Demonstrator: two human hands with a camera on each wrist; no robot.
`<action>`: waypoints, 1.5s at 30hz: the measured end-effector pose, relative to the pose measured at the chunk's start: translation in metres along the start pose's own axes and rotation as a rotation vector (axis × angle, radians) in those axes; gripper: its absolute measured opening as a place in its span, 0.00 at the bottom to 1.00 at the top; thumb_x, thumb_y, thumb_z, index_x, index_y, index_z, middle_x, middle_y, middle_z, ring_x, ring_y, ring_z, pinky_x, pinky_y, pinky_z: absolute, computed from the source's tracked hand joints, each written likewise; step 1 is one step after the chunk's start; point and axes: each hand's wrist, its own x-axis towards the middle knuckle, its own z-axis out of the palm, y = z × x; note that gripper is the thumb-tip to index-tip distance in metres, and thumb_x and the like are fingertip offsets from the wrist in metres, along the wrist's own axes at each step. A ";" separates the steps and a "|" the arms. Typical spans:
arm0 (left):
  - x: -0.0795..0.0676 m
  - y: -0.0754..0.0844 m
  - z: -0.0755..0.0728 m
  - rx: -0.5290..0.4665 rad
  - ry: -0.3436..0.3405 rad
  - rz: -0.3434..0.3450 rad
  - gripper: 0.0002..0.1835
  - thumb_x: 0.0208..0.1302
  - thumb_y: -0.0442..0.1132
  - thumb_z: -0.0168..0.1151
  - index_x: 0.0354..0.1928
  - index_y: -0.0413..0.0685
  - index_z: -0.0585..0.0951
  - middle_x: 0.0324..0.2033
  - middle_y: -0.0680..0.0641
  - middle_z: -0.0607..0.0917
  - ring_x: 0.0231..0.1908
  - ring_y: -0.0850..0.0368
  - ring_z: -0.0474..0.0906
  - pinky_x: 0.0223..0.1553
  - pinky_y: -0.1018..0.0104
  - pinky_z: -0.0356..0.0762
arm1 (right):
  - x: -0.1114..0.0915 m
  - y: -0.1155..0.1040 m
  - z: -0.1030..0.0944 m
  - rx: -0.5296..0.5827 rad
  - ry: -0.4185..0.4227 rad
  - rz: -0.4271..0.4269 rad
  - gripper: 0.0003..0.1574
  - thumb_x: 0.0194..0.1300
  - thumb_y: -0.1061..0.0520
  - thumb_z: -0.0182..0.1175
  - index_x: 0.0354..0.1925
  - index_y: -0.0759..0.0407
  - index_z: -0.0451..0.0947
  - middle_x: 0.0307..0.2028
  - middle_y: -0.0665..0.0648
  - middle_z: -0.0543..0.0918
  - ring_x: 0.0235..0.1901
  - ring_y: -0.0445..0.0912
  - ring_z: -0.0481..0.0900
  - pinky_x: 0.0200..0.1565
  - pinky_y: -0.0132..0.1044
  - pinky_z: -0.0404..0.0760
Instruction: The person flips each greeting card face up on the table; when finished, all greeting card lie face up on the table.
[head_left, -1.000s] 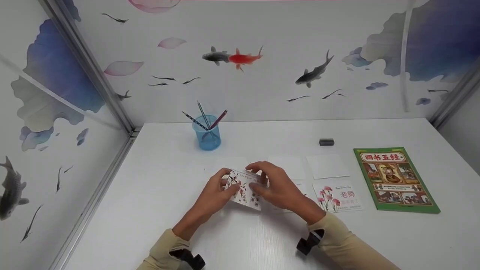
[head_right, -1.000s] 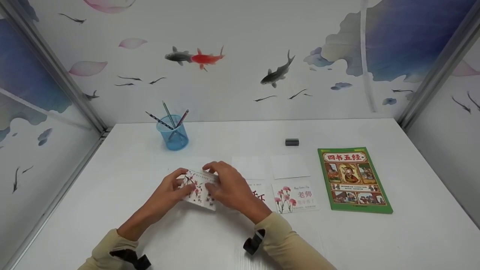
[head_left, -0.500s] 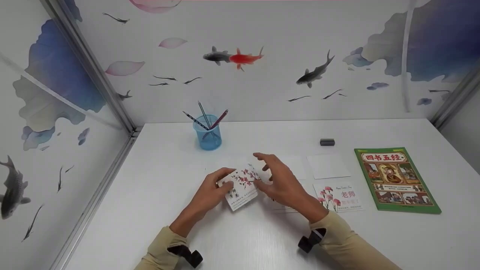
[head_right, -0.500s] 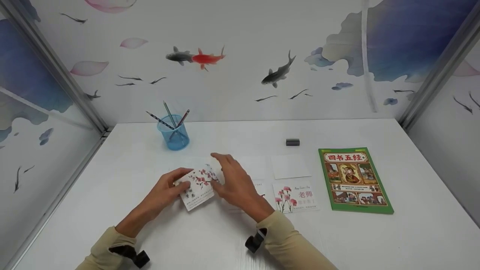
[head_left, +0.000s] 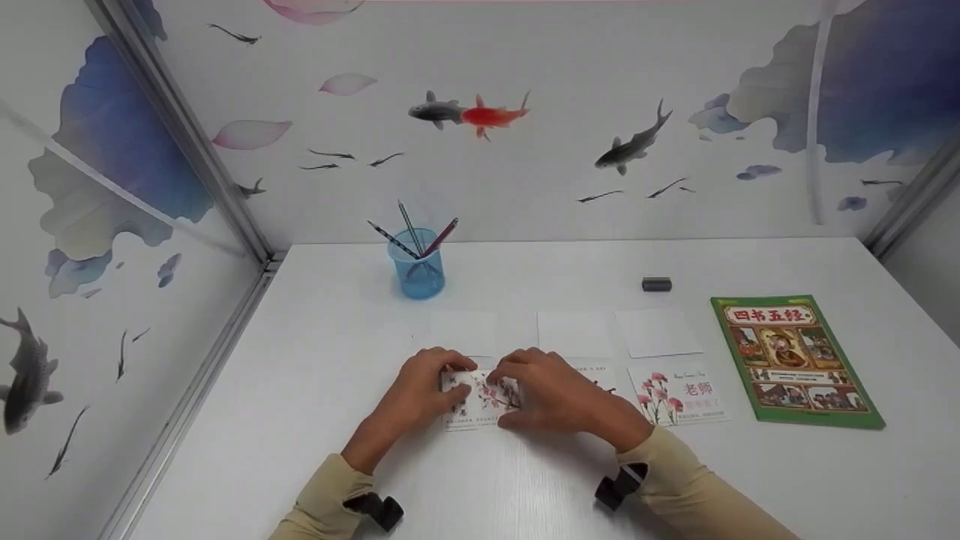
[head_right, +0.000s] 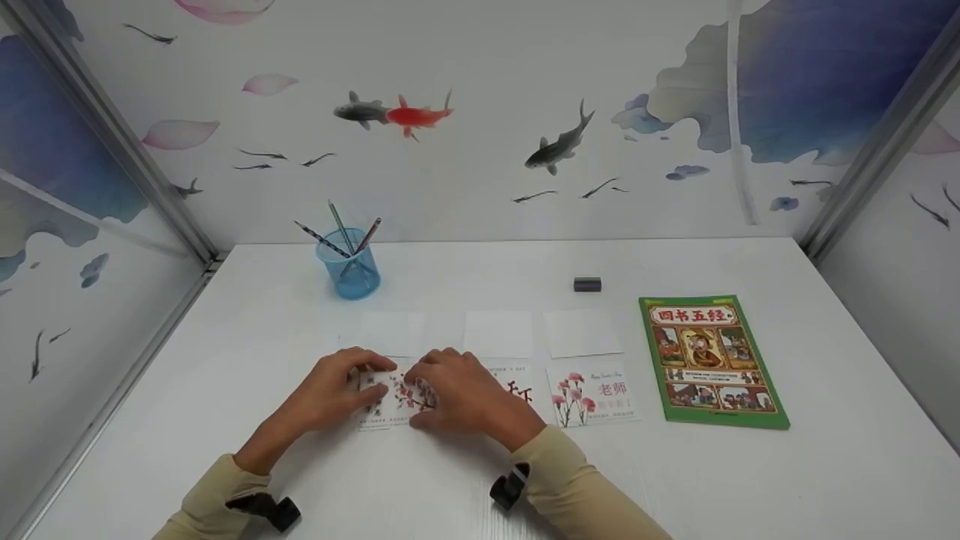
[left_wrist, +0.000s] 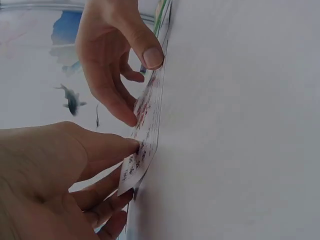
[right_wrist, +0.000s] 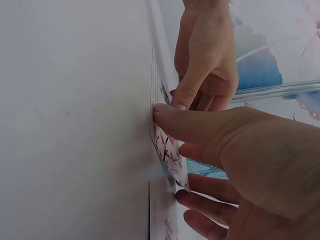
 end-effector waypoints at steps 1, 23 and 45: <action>0.000 0.000 0.000 0.020 0.010 0.003 0.14 0.70 0.35 0.74 0.56 0.50 0.89 0.52 0.48 0.88 0.52 0.50 0.81 0.59 0.48 0.78 | 0.000 0.000 0.000 -0.001 -0.003 0.003 0.29 0.63 0.46 0.80 0.60 0.48 0.87 0.66 0.57 0.83 0.70 0.58 0.77 0.71 0.65 0.73; 0.032 0.043 0.027 0.064 0.080 0.067 0.13 0.75 0.39 0.70 0.58 0.52 0.88 0.58 0.48 0.88 0.63 0.47 0.79 0.70 0.45 0.77 | -0.022 0.052 -0.032 0.108 0.127 -0.008 0.26 0.75 0.49 0.70 0.66 0.55 0.82 0.69 0.59 0.81 0.72 0.60 0.75 0.71 0.68 0.72; 0.113 0.132 0.127 0.310 -0.033 0.232 0.19 0.78 0.47 0.66 0.67 0.57 0.84 0.65 0.59 0.87 0.70 0.58 0.78 0.71 0.60 0.76 | -0.112 0.165 -0.101 0.110 0.228 0.524 0.30 0.83 0.51 0.57 0.75 0.62 0.72 0.69 0.75 0.76 0.65 0.72 0.77 0.60 0.70 0.79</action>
